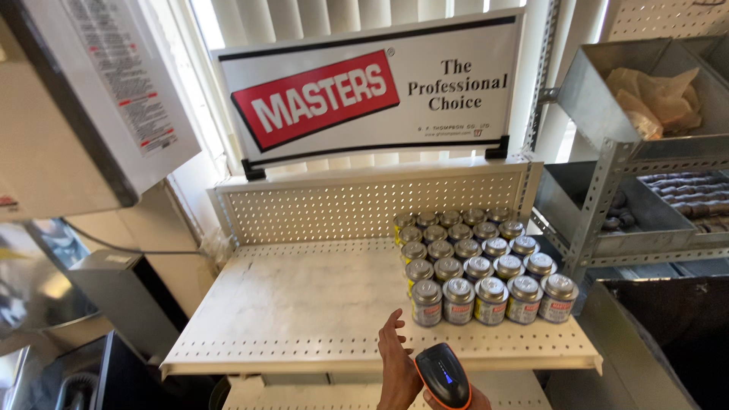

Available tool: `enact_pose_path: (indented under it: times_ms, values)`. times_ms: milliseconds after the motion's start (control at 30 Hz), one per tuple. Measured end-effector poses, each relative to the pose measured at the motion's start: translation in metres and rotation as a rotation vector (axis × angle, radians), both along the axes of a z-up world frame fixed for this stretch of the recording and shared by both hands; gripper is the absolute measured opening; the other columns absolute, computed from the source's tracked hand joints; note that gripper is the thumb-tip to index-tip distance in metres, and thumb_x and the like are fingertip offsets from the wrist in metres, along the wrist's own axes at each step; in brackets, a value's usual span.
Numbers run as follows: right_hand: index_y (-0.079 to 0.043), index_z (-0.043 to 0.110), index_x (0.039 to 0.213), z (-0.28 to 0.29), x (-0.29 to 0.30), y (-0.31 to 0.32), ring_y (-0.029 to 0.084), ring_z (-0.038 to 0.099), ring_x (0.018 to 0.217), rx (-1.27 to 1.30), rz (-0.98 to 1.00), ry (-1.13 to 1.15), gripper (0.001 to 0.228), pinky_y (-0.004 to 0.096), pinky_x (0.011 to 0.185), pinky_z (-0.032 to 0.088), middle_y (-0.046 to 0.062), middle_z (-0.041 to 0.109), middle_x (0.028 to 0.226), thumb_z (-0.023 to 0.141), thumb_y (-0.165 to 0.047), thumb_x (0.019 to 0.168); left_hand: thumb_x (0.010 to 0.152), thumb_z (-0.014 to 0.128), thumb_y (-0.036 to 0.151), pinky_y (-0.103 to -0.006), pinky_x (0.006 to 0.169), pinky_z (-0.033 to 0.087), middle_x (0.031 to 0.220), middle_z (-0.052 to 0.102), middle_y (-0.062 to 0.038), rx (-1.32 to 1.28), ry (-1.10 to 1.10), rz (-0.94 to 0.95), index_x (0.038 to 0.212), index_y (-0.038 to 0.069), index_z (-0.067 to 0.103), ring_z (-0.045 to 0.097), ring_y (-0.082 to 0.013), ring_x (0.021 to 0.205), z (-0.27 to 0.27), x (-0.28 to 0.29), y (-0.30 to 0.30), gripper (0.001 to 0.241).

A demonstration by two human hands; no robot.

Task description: The person takes small cans out of a wire basket, scans their barcodes with a handheld scanner, and places them onto a metal shelf in rows.

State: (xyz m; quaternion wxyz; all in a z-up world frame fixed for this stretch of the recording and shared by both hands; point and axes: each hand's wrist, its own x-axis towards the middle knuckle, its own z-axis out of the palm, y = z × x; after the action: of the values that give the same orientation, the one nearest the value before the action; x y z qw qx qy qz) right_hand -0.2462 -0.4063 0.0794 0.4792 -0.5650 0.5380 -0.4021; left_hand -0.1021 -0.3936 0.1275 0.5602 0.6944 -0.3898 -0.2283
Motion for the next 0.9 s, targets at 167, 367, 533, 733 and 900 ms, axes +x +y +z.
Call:
enact_pose_path:
  times_ms: [167,367,533,733,900]
  values:
    - [-0.008,0.098,0.105,-0.026,0.000,0.035,0.008,0.081,0.098,0.186,0.133,0.084,0.041,0.030,0.087,0.060,0.006,0.098,0.093,0.104,-0.027,0.069,0.084,0.074,0.017,-0.0316,0.079,0.054,0.131,0.051,0.001,-0.090,0.043,0.011,0.163,0.028,0.043,0.050,-0.0167,0.101,-0.019,0.009,0.071,0.086]
    - [-0.002,0.088,0.088,-0.070,0.022,0.135,0.015,0.071,0.078,0.093,0.317,0.053,0.030,0.034,0.075,0.058,0.009,0.085,0.076,0.101,-0.026,0.074,0.082,0.069,0.018,-0.0342,0.078,0.051,0.134,0.053,0.001,0.012,0.137,0.044,0.162,0.028,0.042,0.049,-0.0192,0.107,-0.053,0.026,0.192,0.084]
    - [-0.002,0.074,0.068,-0.138,0.037,0.231,0.018,0.060,0.054,0.156,0.376,-0.017,0.034,0.039,0.057,0.050,0.010,0.068,0.052,0.101,-0.022,0.076,0.081,0.050,0.002,-0.0361,0.078,0.048,0.132,0.054,-0.004,0.078,0.199,0.127,0.161,0.026,0.044,0.051,-0.0219,0.103,-0.153,0.039,0.283,0.084]
    - [-0.003,0.082,0.096,-0.177,0.040,0.341,0.018,0.059,0.057,0.370,0.504,-0.004,0.021,0.036,0.057,0.052,0.008,0.068,0.066,0.092,-0.019,0.087,0.086,0.064,0.003,-0.0413,0.102,0.051,0.127,0.058,-0.012,0.248,0.299,0.221,0.155,0.013,0.046,0.056,-0.0264,0.122,-0.243,0.024,0.400,0.072]
    - [-0.007,0.083,0.093,-0.230,0.042,0.395,0.015,0.055,0.056,0.549,0.569,0.248,0.026,0.033,0.056,0.045,0.007,0.063,0.060,0.095,-0.029,0.085,0.089,0.066,0.026,-0.0430,0.105,0.053,0.129,0.065,-0.010,0.486,0.503,0.302,0.150,0.017,0.051,0.062,-0.0251,0.121,-0.310,0.011,0.465,0.064]
